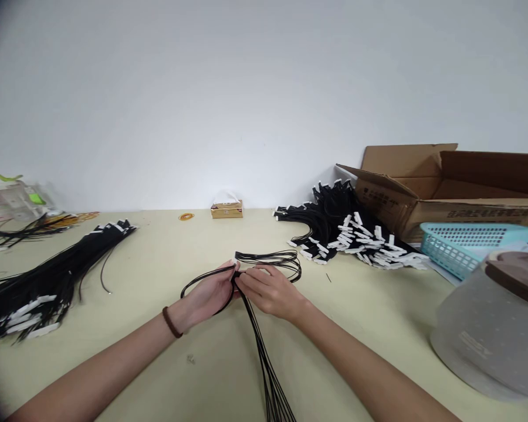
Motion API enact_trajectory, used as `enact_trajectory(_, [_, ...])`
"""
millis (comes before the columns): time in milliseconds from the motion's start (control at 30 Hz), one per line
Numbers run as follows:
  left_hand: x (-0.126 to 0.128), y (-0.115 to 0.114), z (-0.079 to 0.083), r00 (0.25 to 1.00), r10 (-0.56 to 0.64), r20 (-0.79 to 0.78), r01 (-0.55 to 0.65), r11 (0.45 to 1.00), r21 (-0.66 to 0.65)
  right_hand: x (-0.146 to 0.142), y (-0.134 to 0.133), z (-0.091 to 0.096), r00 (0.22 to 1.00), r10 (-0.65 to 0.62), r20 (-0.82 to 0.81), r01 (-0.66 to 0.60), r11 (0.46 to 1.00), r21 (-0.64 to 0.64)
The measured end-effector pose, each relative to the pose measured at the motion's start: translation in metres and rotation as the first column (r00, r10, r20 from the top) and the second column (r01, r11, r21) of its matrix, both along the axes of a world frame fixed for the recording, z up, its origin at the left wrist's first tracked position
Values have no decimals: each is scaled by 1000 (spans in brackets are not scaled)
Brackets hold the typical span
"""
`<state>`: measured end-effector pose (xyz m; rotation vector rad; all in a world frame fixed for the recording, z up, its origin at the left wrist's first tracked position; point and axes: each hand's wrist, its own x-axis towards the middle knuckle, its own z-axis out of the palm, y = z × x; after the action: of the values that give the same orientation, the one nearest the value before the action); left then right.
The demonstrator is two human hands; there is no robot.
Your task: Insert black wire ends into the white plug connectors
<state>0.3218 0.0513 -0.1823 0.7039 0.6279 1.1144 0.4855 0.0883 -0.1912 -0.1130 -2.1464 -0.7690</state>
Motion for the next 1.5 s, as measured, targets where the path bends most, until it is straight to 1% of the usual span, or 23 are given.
enact_trajectory(100, [1,1,0,999,19,34,-19,1000,3,-3,1,-6,995,-36,-89,20,985,-170])
enact_trajectory(200, [1,1,1,998,61,33,-62,998,25,-6,1,-9,982,-3,-190,-74,915,-397])
enact_trajectory(267, [0,2,2,995,99,21,-99,995,28,-8,-1,-8,964,46,-263,-188,818,-543])
enact_trajectory(333, [-2,3,2,990,138,2,-138,990,22,-10,-4,-5,938,48,-342,-279,691,-667])
enact_trajectory(467, [-5,5,1,976,214,-34,-214,977,19,-14,-14,5,890,-93,-447,-370,426,-825])
enact_trajectory(533, [-5,5,1,969,242,-50,-243,970,-1,-14,-15,11,832,-163,-531,-479,273,-834])
enact_trajectory(600, [-5,5,3,962,263,-69,-265,964,-22,-12,-13,15,717,-258,-648,-633,148,-760])
enact_trajectory(633, [-4,4,4,959,274,-79,-276,961,-27,-9,-10,17,637,-315,-704,-711,115,-694])
enact_trajectory(700, [-4,3,4,953,287,-97,-291,956,-26,0,0,20,465,-427,-776,-833,88,-547])
enact_trajectory(733, [-4,3,4,951,292,-104,-296,955,-26,5,6,21,385,-477,-790,-872,91,-480])
enact_trajectory(833, [-5,4,2,951,290,-108,-293,956,-19,23,25,21,229,-594,-772,-919,131,-373])
enact_trajectory(900, [-6,4,0,951,292,-103,-295,955,-15,32,33,21,178,-623,-761,-913,183,-364])
enact_trajectory(933, [-7,4,-1,950,295,-100,-297,955,-12,34,35,21,180,-622,-762,-893,221,-392])
enact_trajectory(967, [-7,4,-1,949,299,-99,-302,953,-10,35,34,21,205,-609,-766,-853,272,-446])
enact_trajectory(1000, [-7,4,-1,949,300,-98,-302,953,-6,35,33,22,259,-581,-771,-781,343,-521])
enact_trajectory(1067, [-6,4,-1,950,295,-103,-296,955,2,31,26,23,446,-484,-753,-533,532,-658])
enact_trajectory(1100, [-6,4,-1,950,291,-111,-292,956,4,28,21,23,559,-421,-715,-384,633,-673])
enact_trajectory(1133, [-6,4,0,951,287,-118,-288,958,7,24,16,22,667,-354,-656,-250,723,-644])
enact_trajectory(1200, [-5,4,0,952,276,-130,-277,961,15,16,7,20,826,-230,-515,-92,846,-525])
enact_trajectory(1233, [-5,5,-1,952,274,-133,-275,961,17,13,4,18,875,-187,-446,-48,884,-466])
enact_trajectory(1300, [-5,5,-2,955,265,-132,-264,964,27,7,1,13,935,-150,-321,23,930,-367])
enact_trajectory(1400, [-6,6,-4,963,238,-126,-232,971,60,4,1,6,962,-175,-209,112,953,-281])
enact_trajectory(1500, [-5,5,-4,971,207,-122,-194,975,104,3,2,4,963,-197,-186,146,955,-258])
